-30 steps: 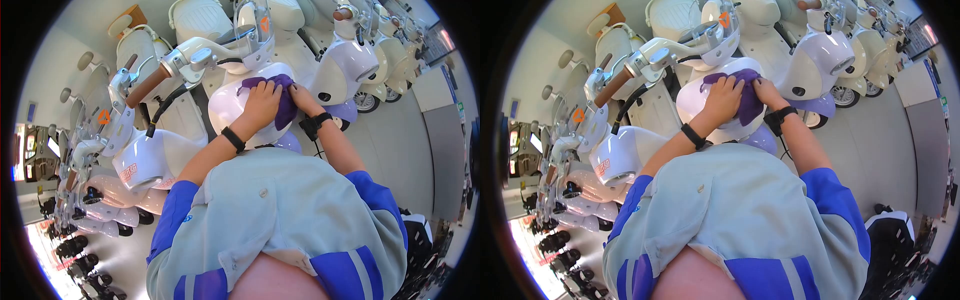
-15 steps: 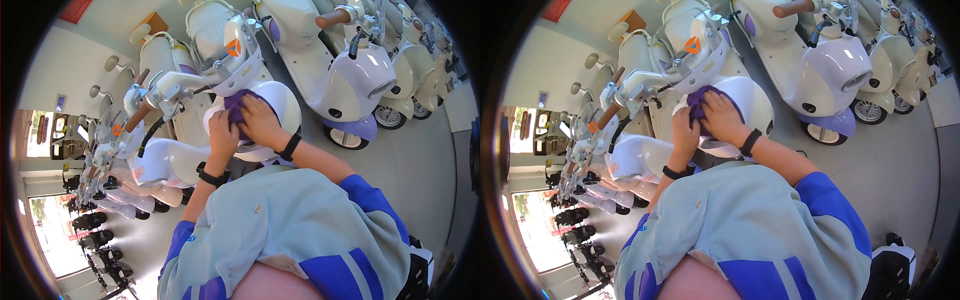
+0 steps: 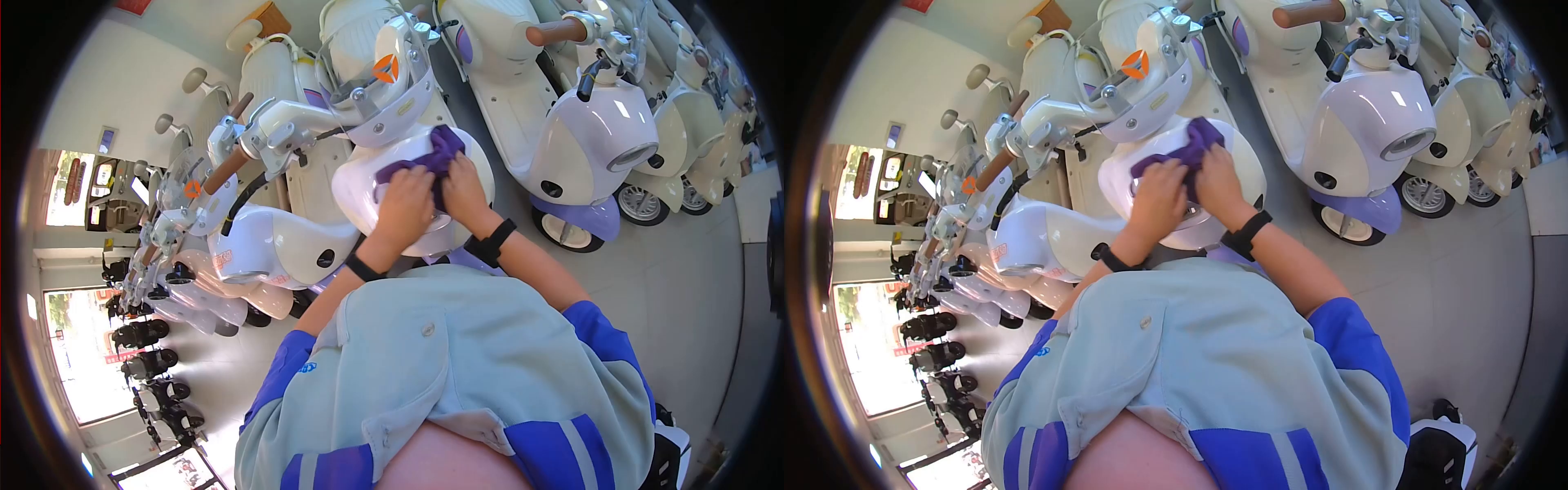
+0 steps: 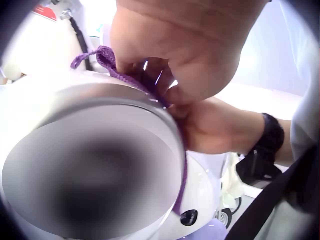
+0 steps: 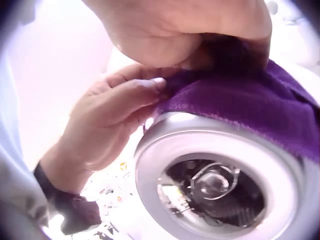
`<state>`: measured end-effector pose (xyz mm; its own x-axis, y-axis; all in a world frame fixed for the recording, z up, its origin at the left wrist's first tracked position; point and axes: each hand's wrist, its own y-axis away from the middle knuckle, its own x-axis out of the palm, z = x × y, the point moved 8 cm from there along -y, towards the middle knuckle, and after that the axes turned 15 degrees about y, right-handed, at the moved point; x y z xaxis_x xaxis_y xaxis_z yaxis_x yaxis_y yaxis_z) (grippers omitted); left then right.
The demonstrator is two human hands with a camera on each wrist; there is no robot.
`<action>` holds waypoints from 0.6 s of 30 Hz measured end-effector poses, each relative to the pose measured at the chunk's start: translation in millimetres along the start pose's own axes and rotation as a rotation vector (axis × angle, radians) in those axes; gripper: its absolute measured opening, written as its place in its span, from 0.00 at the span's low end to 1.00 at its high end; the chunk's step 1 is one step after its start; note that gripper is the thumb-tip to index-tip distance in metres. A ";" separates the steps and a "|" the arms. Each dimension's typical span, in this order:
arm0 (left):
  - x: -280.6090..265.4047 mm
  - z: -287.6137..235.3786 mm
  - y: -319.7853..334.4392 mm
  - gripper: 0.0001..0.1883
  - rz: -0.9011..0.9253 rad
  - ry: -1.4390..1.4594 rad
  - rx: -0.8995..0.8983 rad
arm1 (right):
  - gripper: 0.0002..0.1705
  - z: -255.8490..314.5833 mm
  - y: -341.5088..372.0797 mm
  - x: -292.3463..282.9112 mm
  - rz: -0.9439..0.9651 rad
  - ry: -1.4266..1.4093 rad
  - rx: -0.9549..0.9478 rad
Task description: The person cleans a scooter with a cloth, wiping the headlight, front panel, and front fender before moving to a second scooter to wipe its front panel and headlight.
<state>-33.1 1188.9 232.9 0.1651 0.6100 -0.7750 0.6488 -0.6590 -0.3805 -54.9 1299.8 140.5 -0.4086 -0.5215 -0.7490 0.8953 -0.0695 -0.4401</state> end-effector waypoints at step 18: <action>-43.2 48.7 39.6 0.25 -0.178 0.161 0.106 | 0.33 41.9 -6.7 -26.4 0.106 0.306 0.110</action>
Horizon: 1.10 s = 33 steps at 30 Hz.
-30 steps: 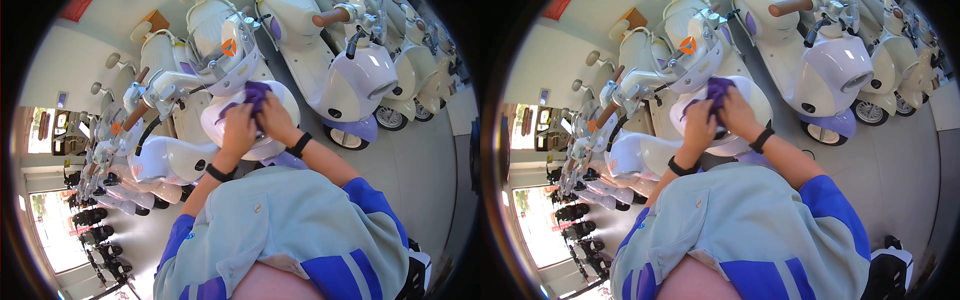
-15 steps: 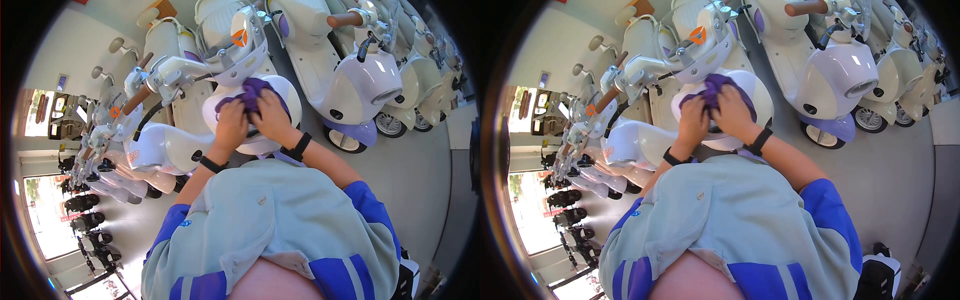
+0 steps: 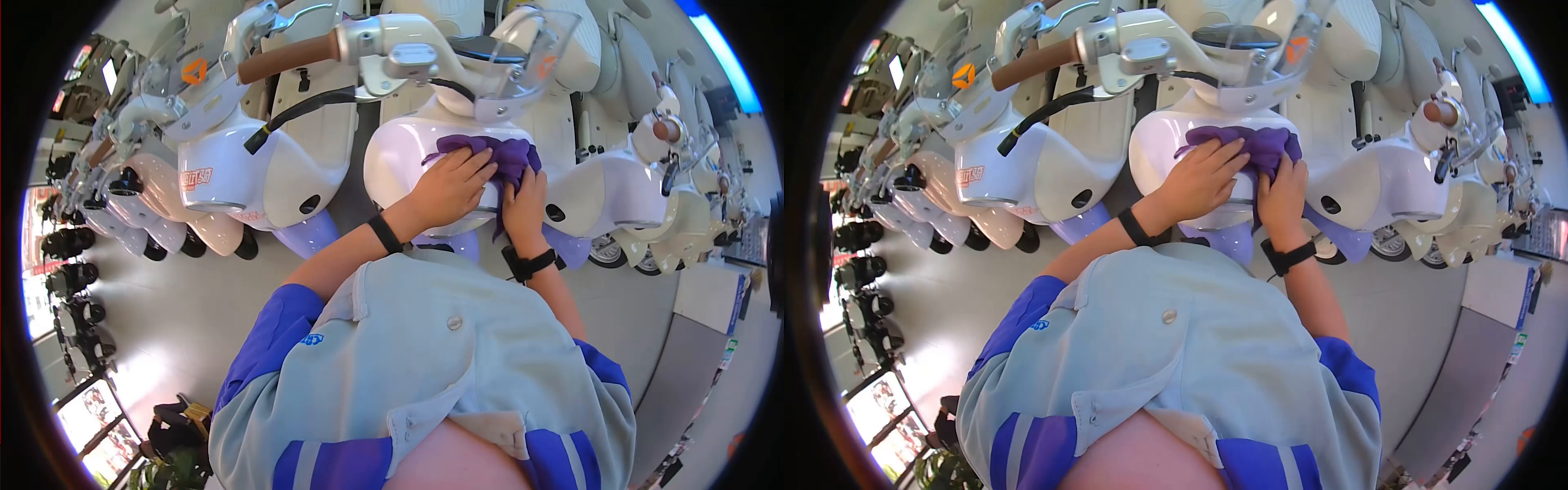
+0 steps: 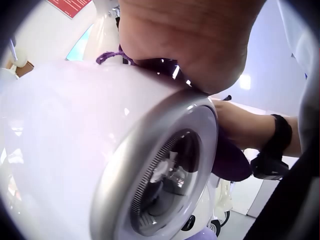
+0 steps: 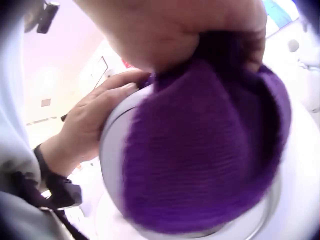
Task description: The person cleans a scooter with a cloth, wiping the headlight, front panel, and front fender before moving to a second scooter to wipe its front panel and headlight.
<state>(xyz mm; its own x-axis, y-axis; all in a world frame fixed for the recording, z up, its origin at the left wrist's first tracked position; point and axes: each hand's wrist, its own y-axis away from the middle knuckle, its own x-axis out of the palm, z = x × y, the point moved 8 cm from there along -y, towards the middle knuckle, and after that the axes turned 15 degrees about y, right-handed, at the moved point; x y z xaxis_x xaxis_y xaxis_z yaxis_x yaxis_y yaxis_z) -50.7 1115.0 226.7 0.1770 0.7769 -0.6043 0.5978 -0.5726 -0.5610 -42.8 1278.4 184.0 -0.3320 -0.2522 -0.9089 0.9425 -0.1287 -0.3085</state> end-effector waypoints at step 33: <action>-54.3 105.7 69.1 0.19 -0.156 0.396 -0.390 | 0.17 152.1 -16.0 -3.5 -0.033 0.198 -0.515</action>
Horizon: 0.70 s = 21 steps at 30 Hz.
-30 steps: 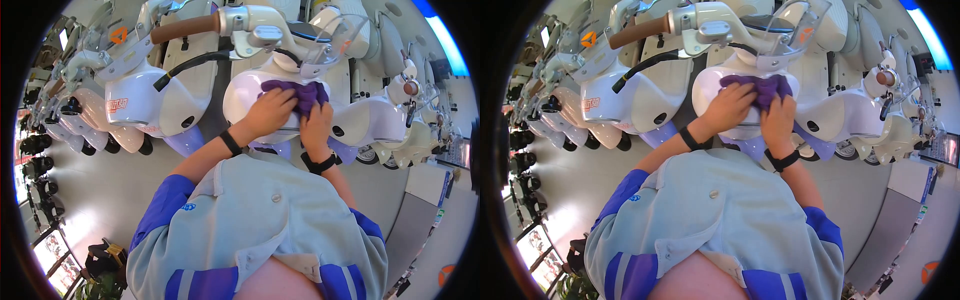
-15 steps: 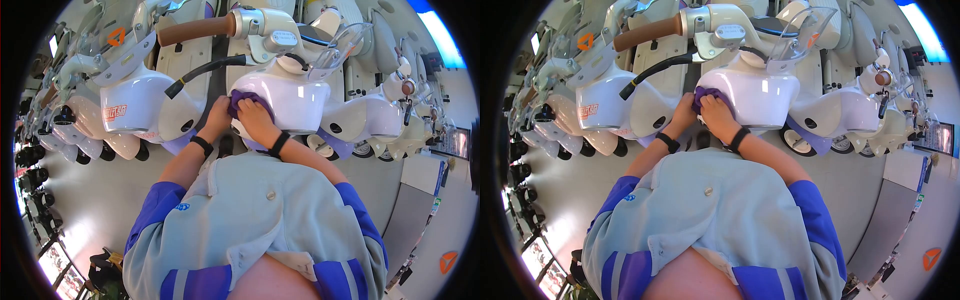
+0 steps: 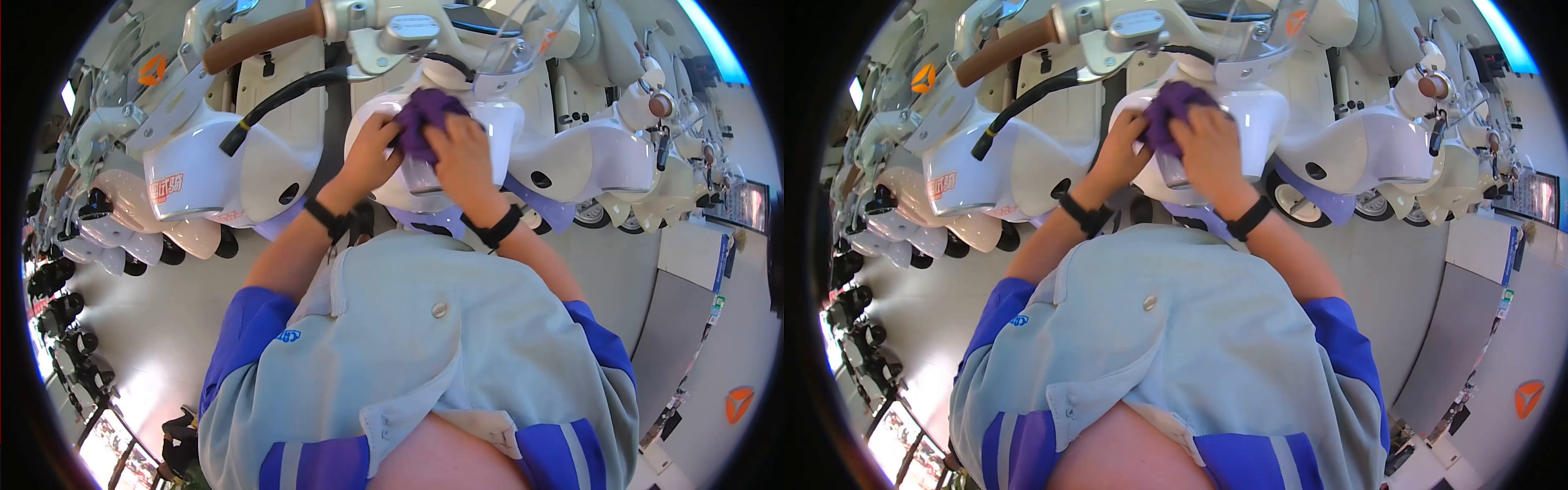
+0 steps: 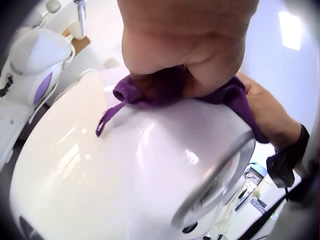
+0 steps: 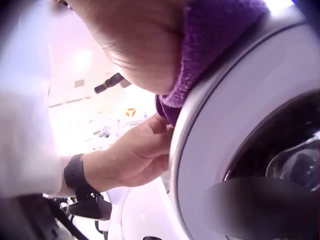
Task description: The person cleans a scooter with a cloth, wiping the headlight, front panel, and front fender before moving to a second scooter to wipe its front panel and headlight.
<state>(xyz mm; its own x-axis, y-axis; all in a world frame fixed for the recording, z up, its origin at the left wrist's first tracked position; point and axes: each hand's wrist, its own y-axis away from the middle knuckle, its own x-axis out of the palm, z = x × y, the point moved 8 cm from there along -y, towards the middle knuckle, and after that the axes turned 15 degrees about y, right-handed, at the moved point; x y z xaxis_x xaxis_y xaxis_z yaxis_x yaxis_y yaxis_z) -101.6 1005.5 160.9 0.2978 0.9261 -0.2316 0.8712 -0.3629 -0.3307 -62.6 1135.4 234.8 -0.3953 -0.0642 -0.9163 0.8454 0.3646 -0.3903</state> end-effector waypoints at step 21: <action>149.2 -107.4 -62.7 0.12 0.231 -0.477 0.203 | 0.25 -163.4 121.2 75.4 -0.041 -0.559 0.482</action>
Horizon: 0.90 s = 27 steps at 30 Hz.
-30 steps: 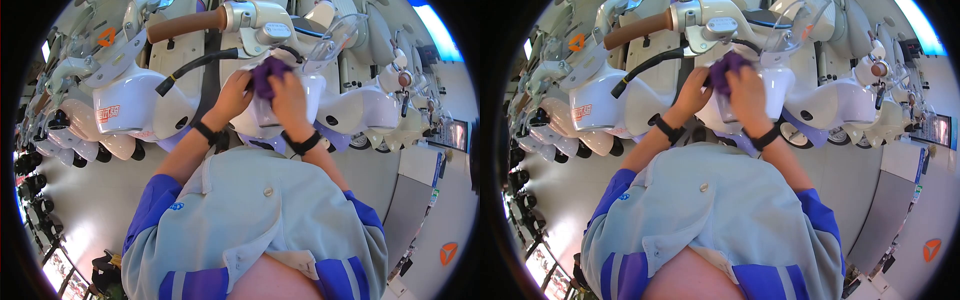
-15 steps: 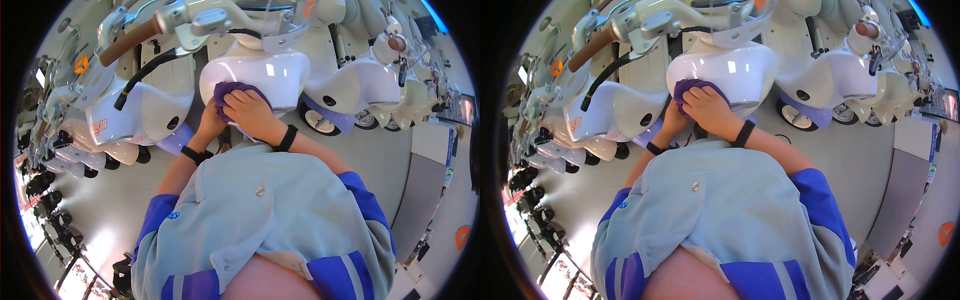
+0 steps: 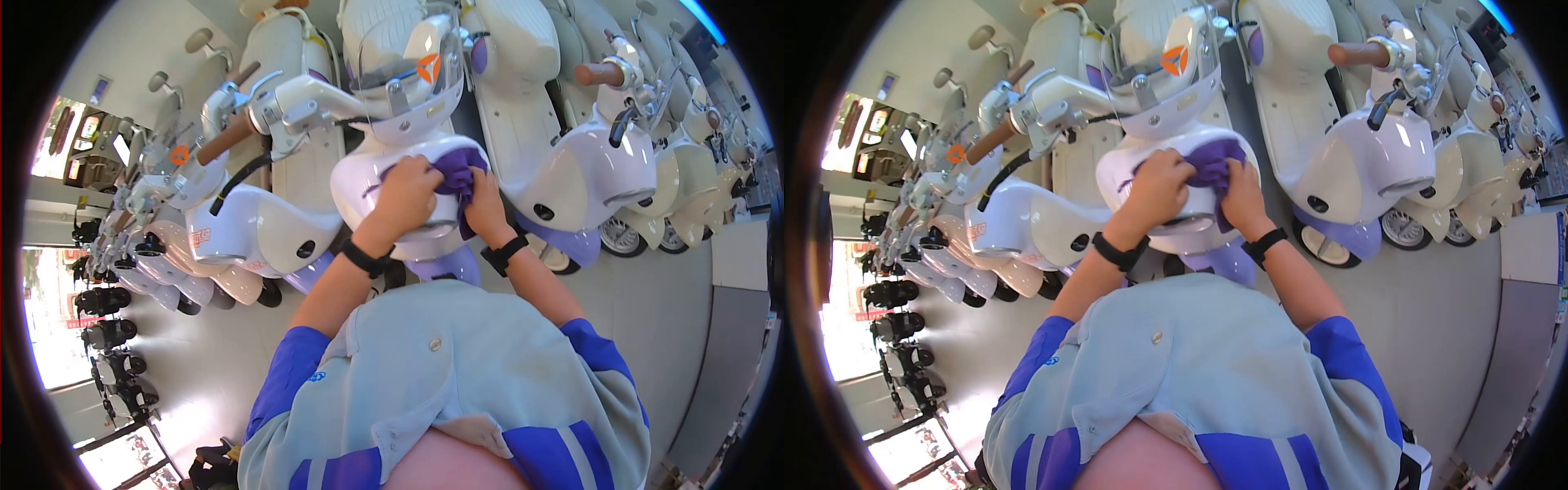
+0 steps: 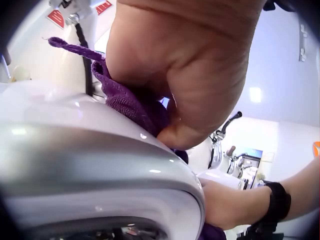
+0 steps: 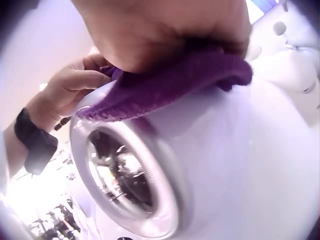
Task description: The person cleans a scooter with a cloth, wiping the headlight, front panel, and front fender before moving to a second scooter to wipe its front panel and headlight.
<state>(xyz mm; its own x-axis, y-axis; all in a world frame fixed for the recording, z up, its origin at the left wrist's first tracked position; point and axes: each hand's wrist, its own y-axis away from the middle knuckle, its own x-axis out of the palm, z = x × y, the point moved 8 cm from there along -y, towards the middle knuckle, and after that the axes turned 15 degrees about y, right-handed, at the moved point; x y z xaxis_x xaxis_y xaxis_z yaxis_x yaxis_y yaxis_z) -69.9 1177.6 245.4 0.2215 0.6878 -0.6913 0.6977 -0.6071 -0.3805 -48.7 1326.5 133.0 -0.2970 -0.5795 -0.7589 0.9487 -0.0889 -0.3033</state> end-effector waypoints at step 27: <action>-117.2 -66.6 -124.6 0.10 -0.296 -0.680 0.266 | 0.27 99.2 -206.5 -102.0 -0.454 -0.199 -0.185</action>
<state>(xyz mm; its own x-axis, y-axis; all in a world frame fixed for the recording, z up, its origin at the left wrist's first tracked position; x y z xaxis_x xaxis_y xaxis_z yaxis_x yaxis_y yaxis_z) -137.4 1199.1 414.7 -0.4732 0.4932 -0.7300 0.4572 -0.5708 -0.6820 -203.6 1323.6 330.2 -0.6304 -0.6599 -0.4087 0.6889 -0.2331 -0.6863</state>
